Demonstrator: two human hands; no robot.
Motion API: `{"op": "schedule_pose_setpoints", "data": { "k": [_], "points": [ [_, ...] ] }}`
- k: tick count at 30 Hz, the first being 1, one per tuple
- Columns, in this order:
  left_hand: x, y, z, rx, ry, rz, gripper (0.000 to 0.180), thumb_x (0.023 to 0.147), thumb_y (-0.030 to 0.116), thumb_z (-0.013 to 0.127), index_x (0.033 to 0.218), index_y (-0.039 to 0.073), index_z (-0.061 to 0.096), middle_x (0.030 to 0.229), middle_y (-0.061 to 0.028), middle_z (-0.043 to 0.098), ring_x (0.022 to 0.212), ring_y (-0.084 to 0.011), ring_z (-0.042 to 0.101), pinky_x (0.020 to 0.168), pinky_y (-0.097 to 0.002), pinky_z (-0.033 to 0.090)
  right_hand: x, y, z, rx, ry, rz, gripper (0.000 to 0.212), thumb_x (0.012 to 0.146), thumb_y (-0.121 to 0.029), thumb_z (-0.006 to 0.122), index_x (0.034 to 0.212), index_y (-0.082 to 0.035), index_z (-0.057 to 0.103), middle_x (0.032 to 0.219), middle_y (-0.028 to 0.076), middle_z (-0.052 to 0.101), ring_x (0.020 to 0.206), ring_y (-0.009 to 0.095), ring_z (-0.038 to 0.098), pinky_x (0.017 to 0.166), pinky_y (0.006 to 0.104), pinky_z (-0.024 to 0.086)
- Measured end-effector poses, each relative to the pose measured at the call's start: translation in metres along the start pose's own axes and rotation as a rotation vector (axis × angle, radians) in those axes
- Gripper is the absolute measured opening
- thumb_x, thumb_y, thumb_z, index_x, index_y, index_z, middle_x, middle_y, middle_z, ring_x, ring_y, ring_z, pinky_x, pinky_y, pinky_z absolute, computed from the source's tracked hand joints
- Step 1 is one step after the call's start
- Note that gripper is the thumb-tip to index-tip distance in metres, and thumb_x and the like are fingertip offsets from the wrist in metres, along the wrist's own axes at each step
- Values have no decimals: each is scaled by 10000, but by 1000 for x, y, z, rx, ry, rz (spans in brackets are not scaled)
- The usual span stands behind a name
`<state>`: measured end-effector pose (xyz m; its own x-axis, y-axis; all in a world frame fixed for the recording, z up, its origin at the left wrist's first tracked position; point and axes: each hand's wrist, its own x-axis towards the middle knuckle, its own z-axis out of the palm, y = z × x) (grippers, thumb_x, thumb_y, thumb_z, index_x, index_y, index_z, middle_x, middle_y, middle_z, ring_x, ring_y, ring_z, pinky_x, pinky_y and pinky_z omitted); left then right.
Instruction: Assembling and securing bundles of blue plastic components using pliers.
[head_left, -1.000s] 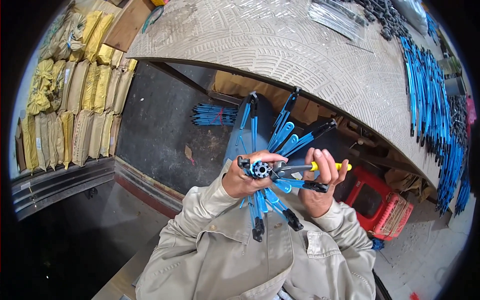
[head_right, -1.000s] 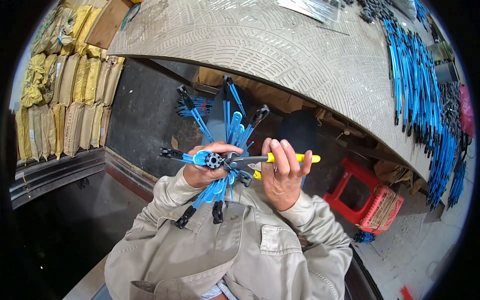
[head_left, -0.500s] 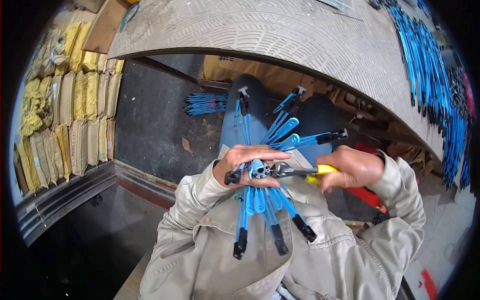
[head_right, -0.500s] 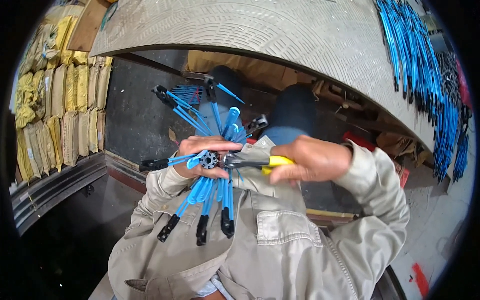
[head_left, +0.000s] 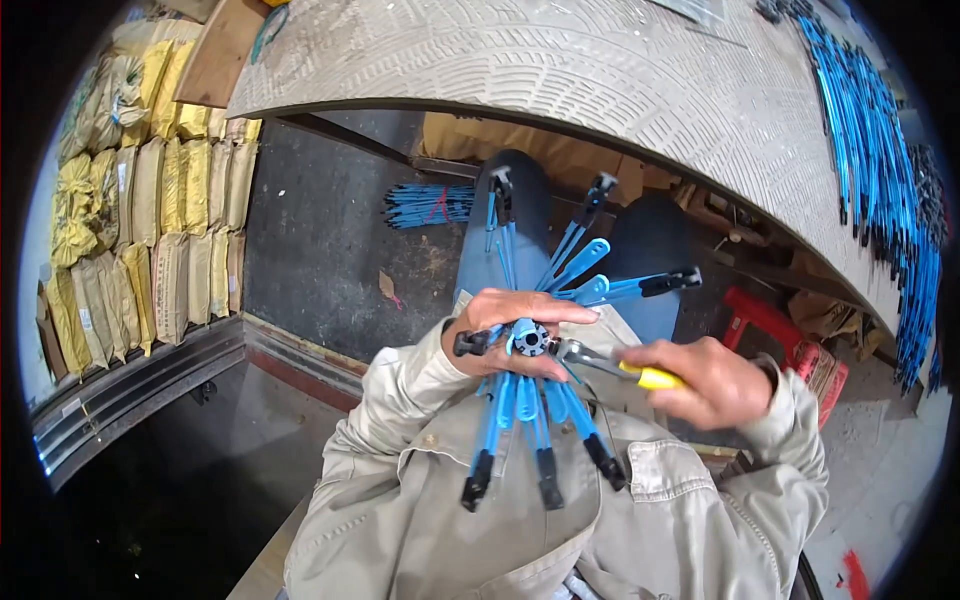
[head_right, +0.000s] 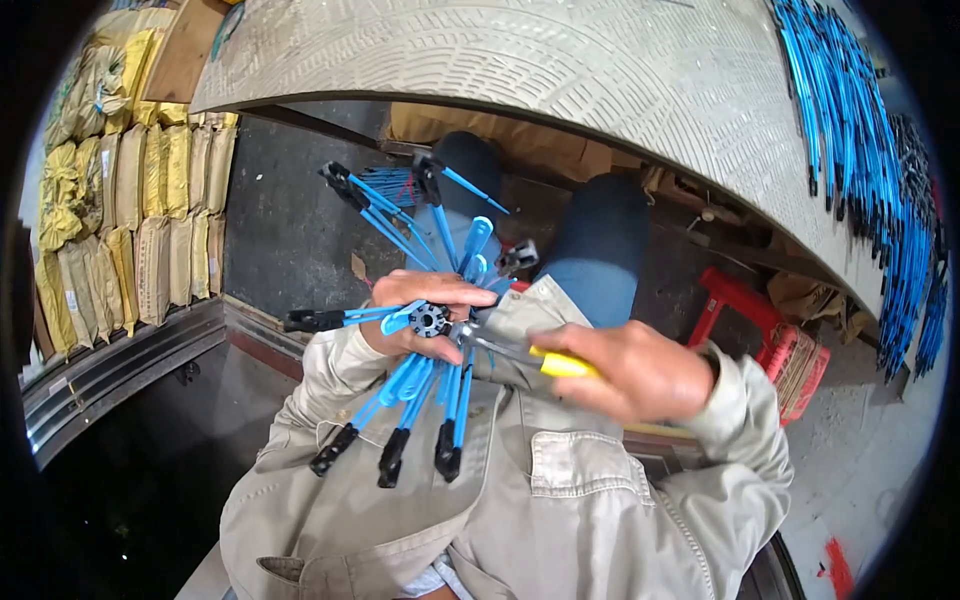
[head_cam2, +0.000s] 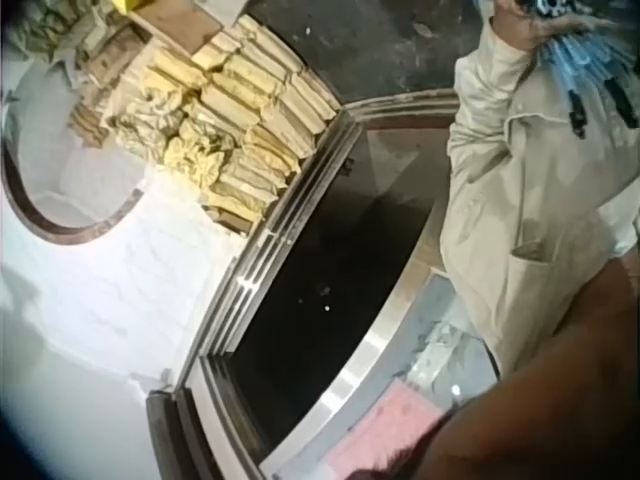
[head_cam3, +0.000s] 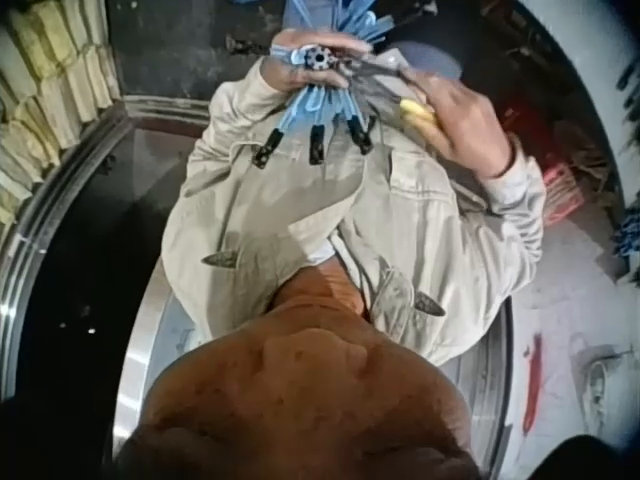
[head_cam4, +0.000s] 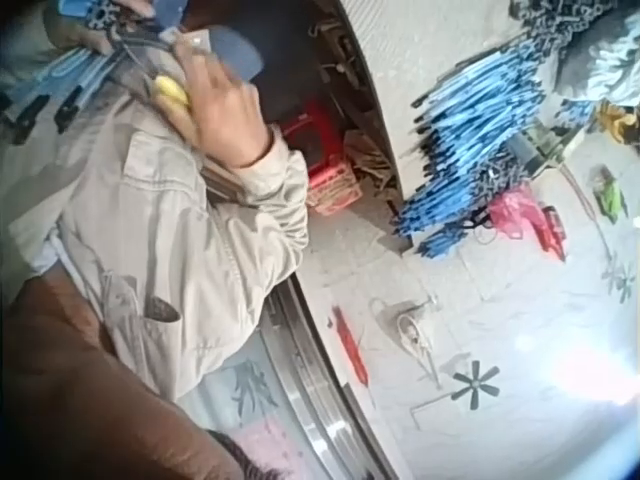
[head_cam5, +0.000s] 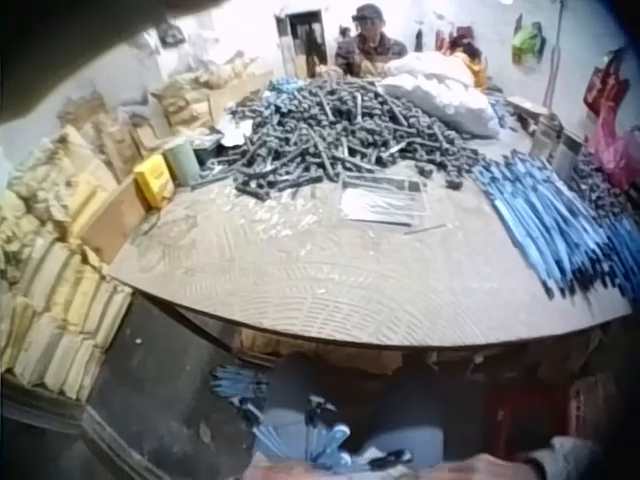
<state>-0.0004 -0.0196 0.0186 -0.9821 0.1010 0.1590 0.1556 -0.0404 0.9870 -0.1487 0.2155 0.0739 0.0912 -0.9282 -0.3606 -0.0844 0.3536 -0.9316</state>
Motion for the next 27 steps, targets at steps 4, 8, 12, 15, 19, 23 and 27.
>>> {"op": "schedule_pose_setpoints", "data": {
  "k": [4, 8, 12, 15, 19, 23, 27],
  "points": [
    [-2, -6, 3, -29, -35, 48, 534, 556, 139, 852, 1040, 45, 648, 957, -93, 676, 740, -176, 624, 669, -259, 490, -2, 20, 0, 590, -209, 64, 300, 923, -171, 528, 1188, -37, 488, 961, 85, 569, 597, 154, 605, 527, 240, 478],
    [-2, -7, 6, 10, 48, 110, 538, 550, 138, 855, 1038, 43, 650, 952, -95, 677, 735, -172, 623, 668, -257, 490, 4, 21, 7, 332, -52, -60, 343, 905, -137, 557, 1215, -25, 465, 974, 96, 575, 583, 148, 597, 518, 243, 471],
    [-4, -4, 10, 117, 150, 101, 544, 544, 144, 857, 1037, 41, 651, 942, -92, 679, 740, -176, 627, 672, -260, 493, 6, 5, 24, -1077, 540, -224, 453, 871, -86, 613, 1264, 5, 407, 961, 133, 594, 549, 148, 578, 482, 244, 452],
    [0, -5, 0, 11, -66, 51, 544, 542, 145, 856, 1033, 37, 650, 947, -90, 678, 756, -191, 635, 691, -271, 503, -2, 13, 2, -40, -82, 99, 440, 827, -42, 630, 1228, -5, 452, 987, 144, 577, 604, 175, 571, 518, 275, 462],
    [0, -8, 2, 10, -68, 94, 546, 544, 154, 855, 1033, 32, 645, 945, -92, 675, 753, -202, 634, 697, -280, 504, -5, 8, -4, 524, -202, 174, 422, 771, -36, 644, 1172, -32, 510, 985, 135, 558, 659, 199, 546, 557, 301, 454],
    [-4, -9, 7, 97, 45, 148, 546, 550, 166, 854, 1032, 28, 637, 939, -97, 670, 736, -208, 627, 693, -285, 499, 0, 5, 5, 335, 21, 73, 396, 719, -63, 658, 1103, -66, 566, 969, 117, 541, 701, 218, 512, 589, 318, 438],
    [-8, -6, 15, 226, 157, 143, 535, 560, 175, 850, 1025, 29, 629, 931, -102, 665, 711, -209, 614, 679, -283, 489, 6, 6, 28, -866, 448, -127, 354, 684, -119, 674, 1031, -99, 603, 952, 101, 532, 719, 229, 482, 604, 324, 422]
  ]
}}
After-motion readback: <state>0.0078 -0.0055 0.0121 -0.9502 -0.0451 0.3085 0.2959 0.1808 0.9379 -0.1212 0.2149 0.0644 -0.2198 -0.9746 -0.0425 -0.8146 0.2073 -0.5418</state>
